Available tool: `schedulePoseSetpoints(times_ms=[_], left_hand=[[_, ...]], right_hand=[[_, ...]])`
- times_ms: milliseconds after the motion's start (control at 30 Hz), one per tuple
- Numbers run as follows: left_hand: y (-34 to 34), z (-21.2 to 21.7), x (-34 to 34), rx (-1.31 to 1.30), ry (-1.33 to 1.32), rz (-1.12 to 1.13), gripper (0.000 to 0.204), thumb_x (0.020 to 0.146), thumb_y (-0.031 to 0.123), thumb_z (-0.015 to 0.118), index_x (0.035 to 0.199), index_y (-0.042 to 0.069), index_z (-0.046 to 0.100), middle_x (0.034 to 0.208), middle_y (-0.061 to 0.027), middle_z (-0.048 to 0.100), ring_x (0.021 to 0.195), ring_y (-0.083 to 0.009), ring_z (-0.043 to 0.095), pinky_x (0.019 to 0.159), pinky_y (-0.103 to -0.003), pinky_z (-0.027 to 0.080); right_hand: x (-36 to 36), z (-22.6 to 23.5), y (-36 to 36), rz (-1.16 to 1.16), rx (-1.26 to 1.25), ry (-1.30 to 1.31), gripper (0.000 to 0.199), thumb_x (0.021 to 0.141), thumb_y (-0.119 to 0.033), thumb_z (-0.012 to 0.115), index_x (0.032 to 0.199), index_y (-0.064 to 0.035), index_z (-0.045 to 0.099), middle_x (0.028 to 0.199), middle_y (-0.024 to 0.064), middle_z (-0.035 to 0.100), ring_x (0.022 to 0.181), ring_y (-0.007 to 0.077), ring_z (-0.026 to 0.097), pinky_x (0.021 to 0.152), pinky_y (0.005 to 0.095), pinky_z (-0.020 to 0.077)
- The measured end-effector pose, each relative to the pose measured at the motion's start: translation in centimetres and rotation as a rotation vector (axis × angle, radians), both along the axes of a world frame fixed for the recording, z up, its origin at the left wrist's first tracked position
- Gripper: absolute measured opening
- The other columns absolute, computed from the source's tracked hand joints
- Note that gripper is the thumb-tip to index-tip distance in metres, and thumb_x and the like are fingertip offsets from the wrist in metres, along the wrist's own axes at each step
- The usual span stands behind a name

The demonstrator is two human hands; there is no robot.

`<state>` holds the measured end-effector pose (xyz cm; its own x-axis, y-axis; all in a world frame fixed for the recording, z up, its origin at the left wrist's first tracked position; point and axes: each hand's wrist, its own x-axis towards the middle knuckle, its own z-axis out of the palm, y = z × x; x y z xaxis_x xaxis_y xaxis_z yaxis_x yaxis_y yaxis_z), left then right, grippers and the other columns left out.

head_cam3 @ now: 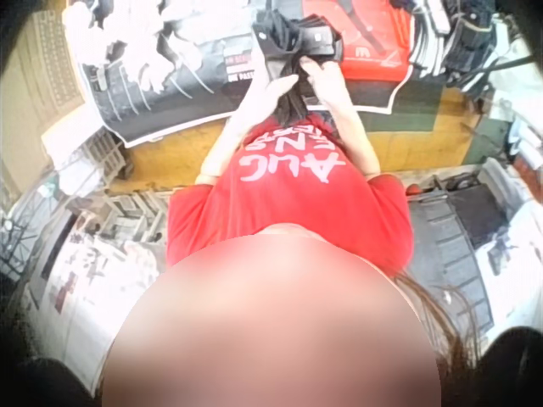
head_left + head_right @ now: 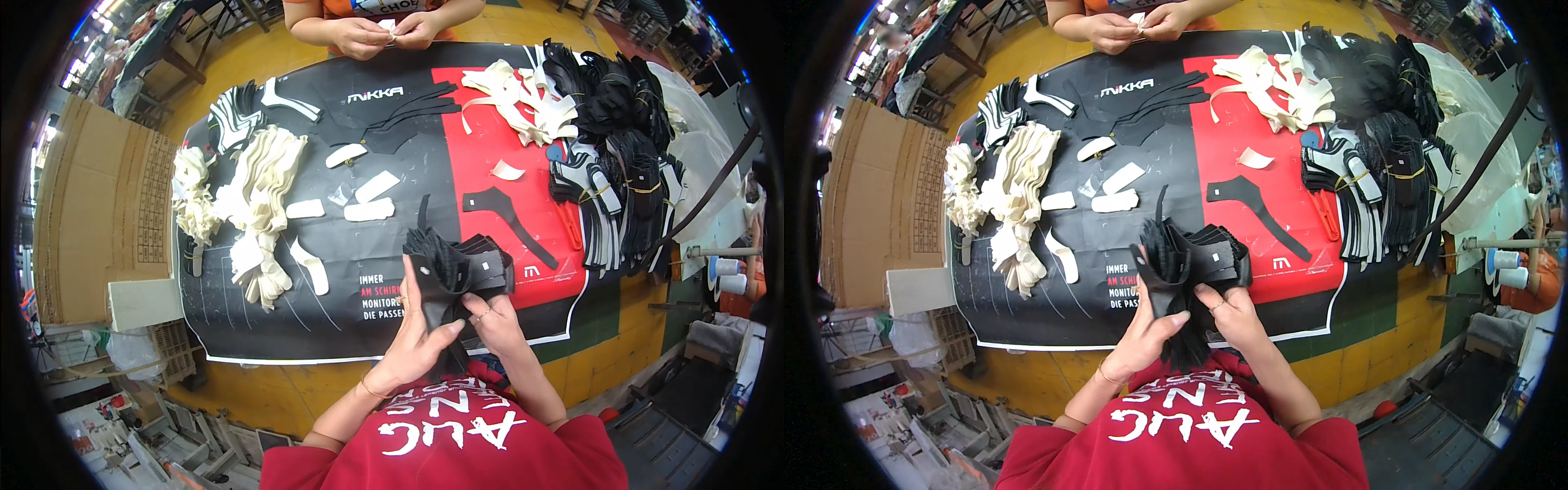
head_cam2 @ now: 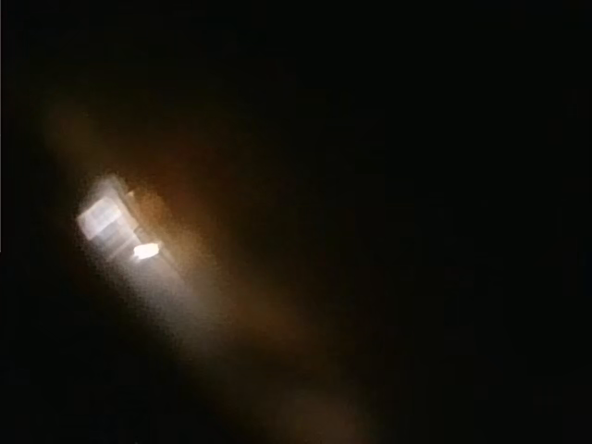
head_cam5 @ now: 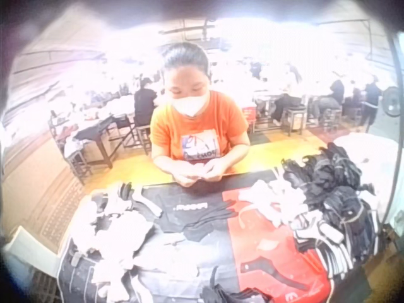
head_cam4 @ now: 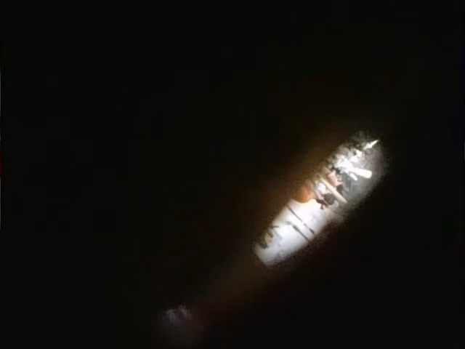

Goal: The person repeatedly picks small white and black fabric pieces from a table, folds them, and places them into gloves. The person also gathers and stacks finished gloves on the table.

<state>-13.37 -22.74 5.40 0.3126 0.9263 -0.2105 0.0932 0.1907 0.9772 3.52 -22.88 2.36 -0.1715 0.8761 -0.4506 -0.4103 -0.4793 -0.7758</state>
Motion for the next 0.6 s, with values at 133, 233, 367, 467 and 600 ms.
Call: schedulePoseSetpoints(times_ms=[133,233,367,467,600], left_hand=[[-0.1,1.0,2.1,0.235,0.383,0.088,0.124,0.081,0.035,0.081,0.153,-0.008,-0.009,0.151,-0.0402,0.011,0.145,-0.0504,0.015,0.118,-0.05,0.021],[-0.2,1.3,2.7,0.273,0.453,0.156,0.122,0.077,0.034,0.084,0.154,-0.01,-0.001,0.15,-0.0366,0.021,0.144,-0.0464,0.022,0.119,-0.049,0.021],[-0.4,1.1,2.4,0.304,0.27,0.199,0.113,0.078,0.027,0.083,0.155,-0.007,0.007,0.149,-0.0297,0.03,0.142,-0.0376,0.031,0.118,-0.044,0.025],[-0.2,1.1,1.7,0.232,0.054,0.221,0.102,0.081,0.018,0.079,0.156,-0.004,0.012,0.149,-0.0251,0.034,0.14,-0.0316,0.036,0.117,-0.041,0.028],[0.5,1.0,1.7,0.086,-0.069,0.273,0.091,0.084,0.008,0.074,0.155,-0.002,0.017,0.149,-0.0231,0.034,0.14,-0.0288,0.036,0.116,-0.04,0.03]], right_hand=[[0.0,-1.8,-0.3,-0.034,-0.141,0.196,0.016,0.1,-0.011,0.057,0.113,-0.0042,0.064,0.084,-0.0047,0.06,0.057,0.0013,0.047,0.05,0.0187,0.0324],[-0.4,-2.0,-0.8,-0.137,-0.114,0.232,0.009,0.099,-0.008,0.058,0.105,-0.0043,0.063,0.081,-0.0047,0.056,0.052,0.002,0.043,0.046,0.0186,0.0312],[-1.0,-2.1,-1.3,-0.212,0.023,0.239,0.01,0.099,-0.005,0.057,0.108,-0.0029,0.062,0.091,-0.0015,0.058,0.069,0.0047,0.053,0.057,0.021,0.0404],[-1.1,-2.9,-1.2,-0.256,0.149,0.268,0.024,0.1,-0.002,0.053,0.123,-0.0002,0.057,0.119,0.0067,0.06,0.104,0.013,0.059,0.082,0.0276,0.0484],[-0.6,-4.0,-0.8,-0.216,-0.011,0.432,0.027,0.104,-0.009,0.045,0.127,-0.0004,0.055,0.125,0.0094,0.059,0.113,0.0168,0.057,0.095,0.0343,0.046]])
